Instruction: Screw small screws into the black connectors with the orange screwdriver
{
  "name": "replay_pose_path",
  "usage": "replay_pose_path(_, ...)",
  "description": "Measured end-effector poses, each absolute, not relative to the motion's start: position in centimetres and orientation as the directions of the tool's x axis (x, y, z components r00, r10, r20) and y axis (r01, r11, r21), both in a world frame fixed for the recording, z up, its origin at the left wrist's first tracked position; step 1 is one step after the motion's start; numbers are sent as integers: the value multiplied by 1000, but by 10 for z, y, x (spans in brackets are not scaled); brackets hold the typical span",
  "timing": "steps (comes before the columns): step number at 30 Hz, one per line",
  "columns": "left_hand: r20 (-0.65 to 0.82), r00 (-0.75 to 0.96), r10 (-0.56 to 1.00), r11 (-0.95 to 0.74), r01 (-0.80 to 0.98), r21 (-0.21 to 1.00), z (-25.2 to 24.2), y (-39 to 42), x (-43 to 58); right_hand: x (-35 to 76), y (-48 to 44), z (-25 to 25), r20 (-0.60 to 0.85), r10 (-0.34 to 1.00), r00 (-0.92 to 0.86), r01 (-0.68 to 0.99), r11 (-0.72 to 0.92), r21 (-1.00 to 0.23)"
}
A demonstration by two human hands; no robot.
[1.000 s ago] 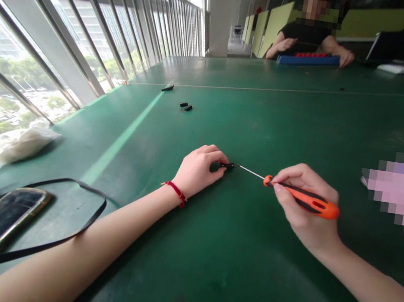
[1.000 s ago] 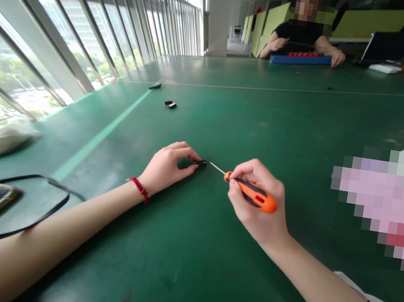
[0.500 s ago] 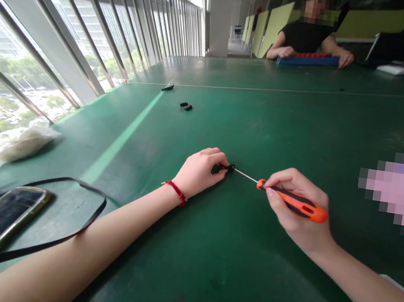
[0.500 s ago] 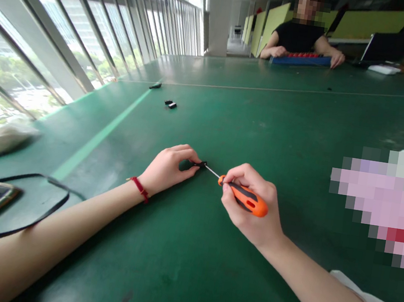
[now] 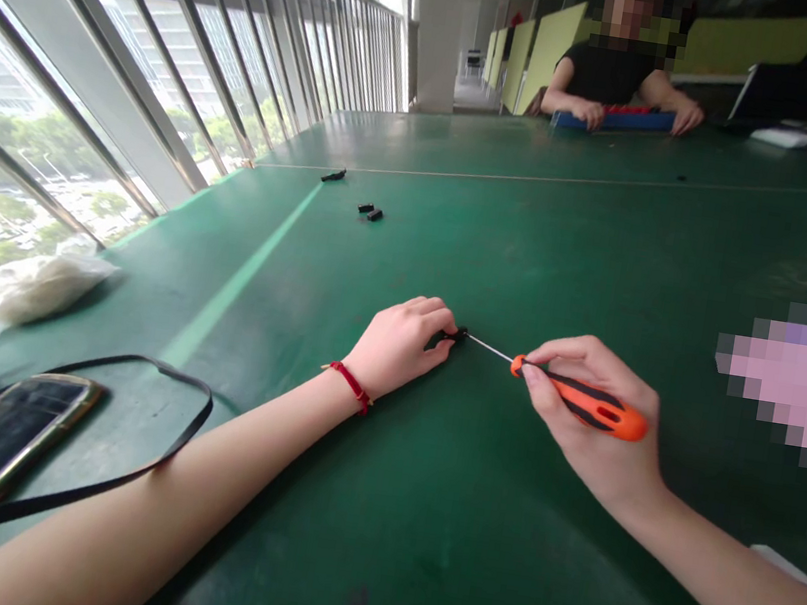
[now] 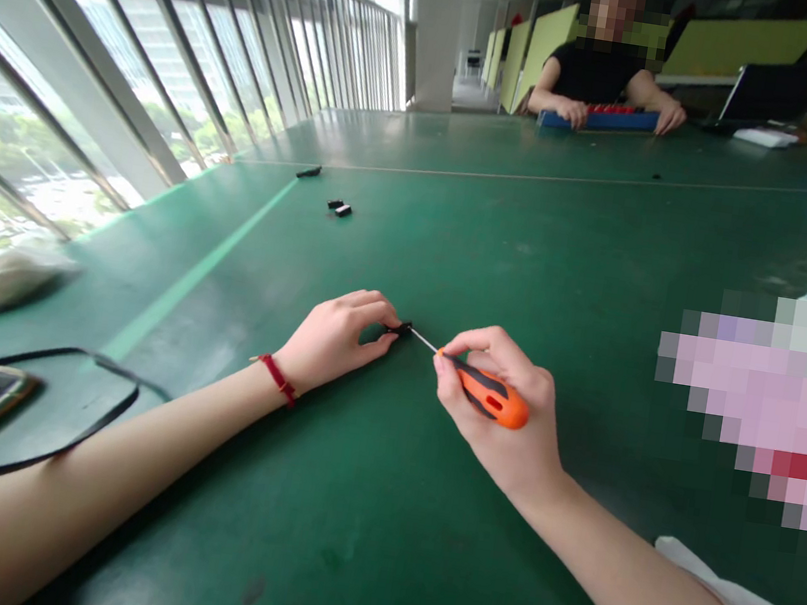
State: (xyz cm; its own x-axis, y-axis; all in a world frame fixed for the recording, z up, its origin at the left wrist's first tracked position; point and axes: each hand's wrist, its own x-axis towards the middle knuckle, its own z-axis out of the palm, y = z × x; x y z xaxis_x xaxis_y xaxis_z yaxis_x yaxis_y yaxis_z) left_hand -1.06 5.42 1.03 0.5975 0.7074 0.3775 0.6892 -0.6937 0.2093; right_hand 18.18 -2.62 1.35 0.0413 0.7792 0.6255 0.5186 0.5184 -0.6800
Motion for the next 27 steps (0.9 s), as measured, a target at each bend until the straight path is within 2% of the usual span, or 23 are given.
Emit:
replay_pose_path(4,379,622,685,-709,687,155,10,53,-10,181,-27,12,678,725,116,505,545,-669)
replay_pose_path(8,380,624,682,-710,689,143,9,53,-10,181,-29,11,659,751,34,583,521,-623)
replay_pose_path(14,376,617,691,-705,690,163,10,53,-10,181,-30,9,702,709,68,533,570,-626)
replay_pose_path(18,371,615,696,-703,690,174,10,53,-10,181,-30,8,683,730,8,627,529,-572)
replay_pose_path(21,368,617,695,-703,690,172,10,53,-10,181,-31,8,732,678,74,622,542,-565)
replay_pose_path(25,378,606,700,-693,703,159,10,52,-10,180,-32,10,697,717,-13,642,540,-544)
replay_pose_path(27,381,603,700,-692,705,155,11,52,-10,180,-33,10,723,691,16,653,540,-531)
